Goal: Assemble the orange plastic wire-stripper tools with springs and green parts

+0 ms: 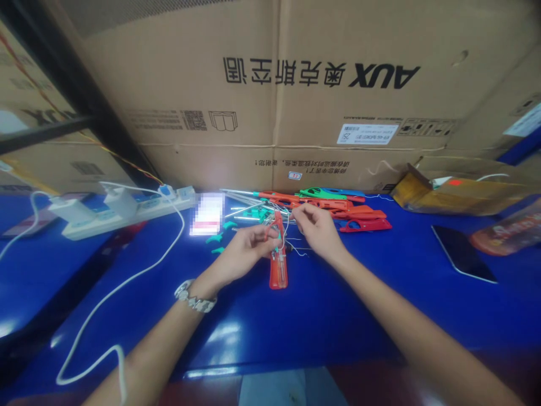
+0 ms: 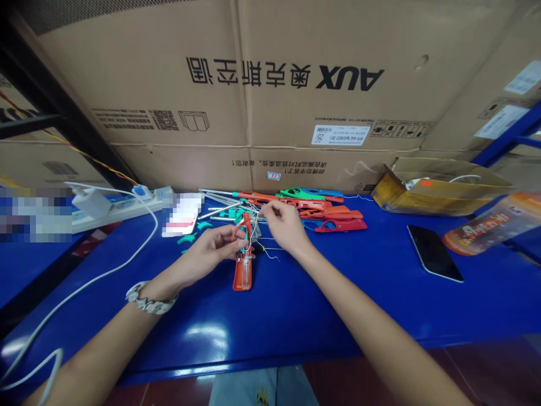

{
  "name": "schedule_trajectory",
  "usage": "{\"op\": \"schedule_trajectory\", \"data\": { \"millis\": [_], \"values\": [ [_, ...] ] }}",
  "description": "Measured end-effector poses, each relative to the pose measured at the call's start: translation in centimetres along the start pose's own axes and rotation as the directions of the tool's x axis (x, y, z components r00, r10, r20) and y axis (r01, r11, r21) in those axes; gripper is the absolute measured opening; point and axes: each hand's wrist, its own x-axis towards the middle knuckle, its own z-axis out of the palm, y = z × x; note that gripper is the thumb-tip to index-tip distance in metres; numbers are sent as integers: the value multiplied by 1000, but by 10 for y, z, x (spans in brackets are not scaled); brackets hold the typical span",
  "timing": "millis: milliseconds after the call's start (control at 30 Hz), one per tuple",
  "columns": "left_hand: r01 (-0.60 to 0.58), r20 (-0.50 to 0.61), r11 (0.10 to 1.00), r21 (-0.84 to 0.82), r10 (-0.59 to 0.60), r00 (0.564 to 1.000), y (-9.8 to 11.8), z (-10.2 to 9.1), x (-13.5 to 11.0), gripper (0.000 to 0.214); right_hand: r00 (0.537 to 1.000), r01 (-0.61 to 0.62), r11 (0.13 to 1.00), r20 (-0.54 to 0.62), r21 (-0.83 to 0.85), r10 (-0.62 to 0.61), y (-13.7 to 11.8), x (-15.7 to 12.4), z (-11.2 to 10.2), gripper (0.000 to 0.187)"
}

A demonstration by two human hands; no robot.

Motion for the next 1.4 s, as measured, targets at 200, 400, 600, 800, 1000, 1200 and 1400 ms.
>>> {"op": "schedule_trajectory", "data": {
  "millis": [200,400,600,800,1000,1200,1400],
  "values": [
    [116,83,982,-146,-105,991,-3,6,-4,30,809,-228,940,488,-254,329,-13,64,-3,25],
    [187,79,977,-104,-179,981,0,-8,-4,34,341,-130,852,784,-507,518,-20,106,30,46],
    [238,116,971,-33,-233,966,9,-25,-8,32,322,33,785,750,-618,577,-15,125,61,36],
    [238,122,971,-16,-234,964,8,-29,-7,30,427,105,739,701,-666,571,-20,123,72,33],
    [209,84,978,-4,-208,974,9,-30,-7,33,511,98,818,734,-567,447,-34,120,51,33],
    [163,51,987,8,-163,985,10,-34,-7,29,769,-129,982,611,-135,185,-33,106,9,22],
    [103,6,994,42,-103,995,9,-33,-5,25,922,-173,972,374,156,104,-31,66,-7,14]
  ]
}}
